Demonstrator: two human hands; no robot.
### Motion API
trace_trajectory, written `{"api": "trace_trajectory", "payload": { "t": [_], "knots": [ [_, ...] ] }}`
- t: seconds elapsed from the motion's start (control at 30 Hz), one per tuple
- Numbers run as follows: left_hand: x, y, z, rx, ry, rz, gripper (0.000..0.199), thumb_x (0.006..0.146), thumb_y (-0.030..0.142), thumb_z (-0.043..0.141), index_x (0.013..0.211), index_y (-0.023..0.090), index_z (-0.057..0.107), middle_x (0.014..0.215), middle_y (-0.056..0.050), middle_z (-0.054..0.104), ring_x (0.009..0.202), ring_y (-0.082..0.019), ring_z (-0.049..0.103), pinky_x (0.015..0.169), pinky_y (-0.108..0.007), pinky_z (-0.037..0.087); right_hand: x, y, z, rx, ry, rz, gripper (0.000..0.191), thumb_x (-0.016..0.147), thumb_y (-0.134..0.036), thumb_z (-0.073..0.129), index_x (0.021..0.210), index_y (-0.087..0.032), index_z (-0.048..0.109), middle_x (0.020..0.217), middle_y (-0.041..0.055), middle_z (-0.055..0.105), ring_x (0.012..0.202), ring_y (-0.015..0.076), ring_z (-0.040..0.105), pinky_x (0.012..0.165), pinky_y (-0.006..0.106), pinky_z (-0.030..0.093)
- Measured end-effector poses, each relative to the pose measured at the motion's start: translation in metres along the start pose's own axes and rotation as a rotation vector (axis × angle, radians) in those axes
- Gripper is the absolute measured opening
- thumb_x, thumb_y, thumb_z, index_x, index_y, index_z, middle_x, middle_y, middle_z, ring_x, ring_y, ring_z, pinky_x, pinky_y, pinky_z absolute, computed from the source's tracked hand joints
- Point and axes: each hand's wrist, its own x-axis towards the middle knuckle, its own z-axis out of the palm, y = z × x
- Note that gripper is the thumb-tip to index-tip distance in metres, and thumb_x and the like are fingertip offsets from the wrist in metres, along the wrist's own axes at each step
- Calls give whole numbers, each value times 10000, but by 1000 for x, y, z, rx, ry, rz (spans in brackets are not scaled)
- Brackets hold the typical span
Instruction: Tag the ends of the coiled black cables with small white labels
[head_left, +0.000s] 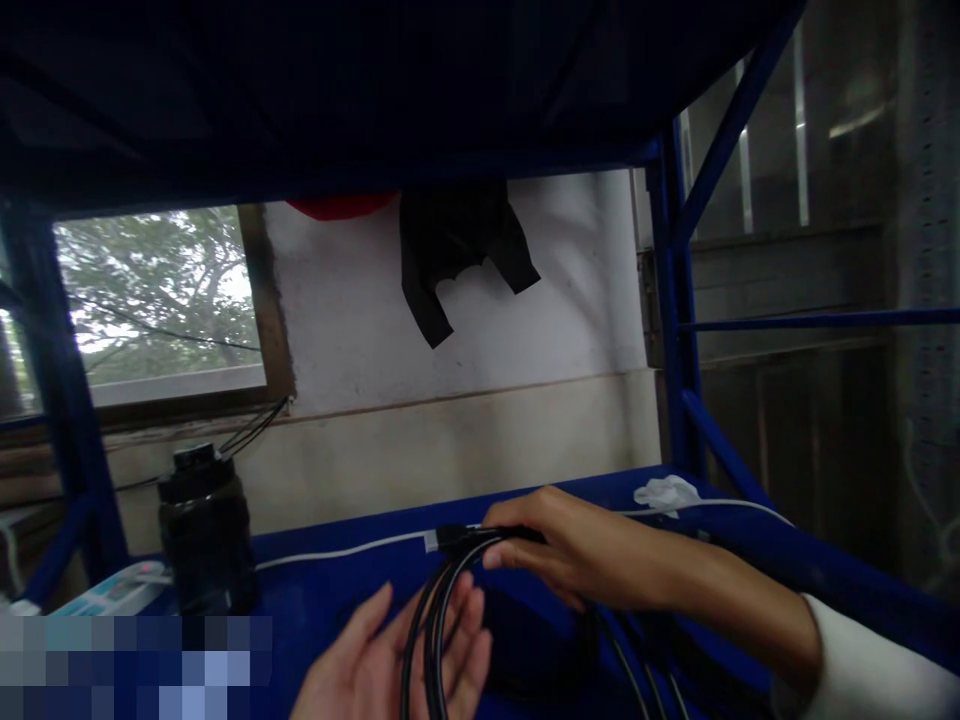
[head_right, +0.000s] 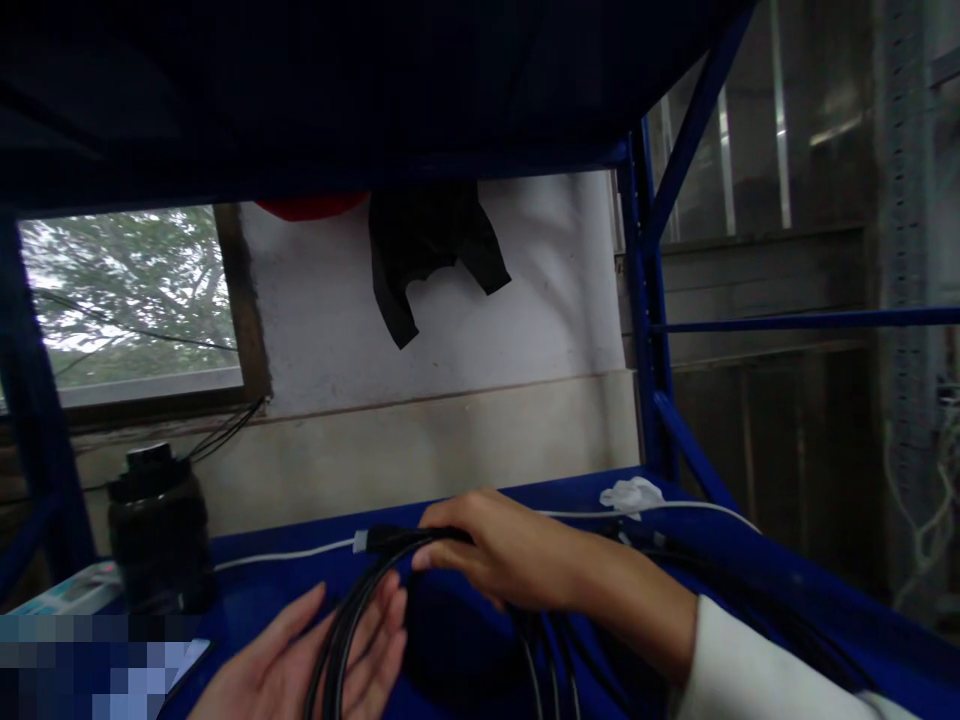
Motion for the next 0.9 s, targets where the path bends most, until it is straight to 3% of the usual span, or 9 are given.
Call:
{"api": "trace_trajectory", "payload": {
  "t": [0.07, 0.13, 0.27, 0.33, 0.47, 0.63, 0.77, 0.9],
  "knots": [
    [8, 11, -12, -47, 18, -40, 601, 938, 589, 612, 1214, 64, 711, 1247, -213, 729, 1135, -320, 726, 956, -421, 590, 10, 14, 4, -5, -21, -27, 269, 1056, -398, 593, 957, -160, 671, 565, -62, 522, 485, 106, 531, 482, 186, 393],
    [15, 13, -18, 110, 42, -2, 588, 905, 610, 697, 1149, 77, 729, 1182, -201, 745, 983, -279, 748, 786, -345, 607, 21, 27, 11, 1, -46, -58, 230, 1037, -359, 627, 923, -163, 664, 549, -70, 527, 467, 100, 542, 483, 179, 406],
    [29, 0, -22, 664, 51, 240, 478, 900, 570, 746, 1026, 109, 752, 930, -112, 745, 649, -161, 656, 543, -249, 514, 44, 52, 24, 110, -129, -30, 227, 1014, -374, 662, 913, -171, 646, 517, -77, 547, 435, 89, 554, 459, 152, 407],
    [35, -8, -24, 741, 106, 335, 527, 936, 591, 683, 1136, 104, 723, 886, -96, 728, 576, -147, 620, 484, -243, 478, 51, 61, 29, 191, -144, -4, 262, 1003, -398, 675, 880, -171, 633, 564, -75, 548, 425, 75, 538, 426, 140, 390],
    [39, -16, -28, 753, 227, 368, 754, 955, 612, 642, 1502, 121, 474, 798, -58, 720, 583, -173, 636, 508, -256, 495, 56, 69, 36, 241, -127, -25, 296, 973, -427, 709, 838, -172, 647, 615, -75, 507, 426, 70, 500, 378, 150, 372],
    [40, -19, -31, 912, 247, 372, 509, 932, 601, 674, 1208, 173, 693, 756, -31, 704, 692, -198, 683, 583, -255, 529, 53, 69, 44, 212, -131, -45, 369, 958, -531, 714, 876, -171, 712, 602, -74, 478, 439, 72, 454, 402, 183, 337],
    [38, -20, -40, 1002, 282, 433, 467, 935, 633, 634, 1143, 218, 692, 889, -54, 768, 793, -230, 740, 678, -294, 581, 50, 74, 46, 197, -47, -9, 373, 904, -545, 772, 930, -173, 770, 628, -60, 483, 541, 88, 408, 489, 226, 306],
    [34, -20, -48, 1049, 354, 465, 402, 960, 619, 599, 1057, 237, 678, 900, -47, 772, 798, -230, 748, 741, -316, 599, 46, 81, 42, 203, 19, -35, 389, 898, -543, 775, 811, -168, 716, 674, -53, 480, 597, 100, 382, 520, 252, 283]
  ]
}}
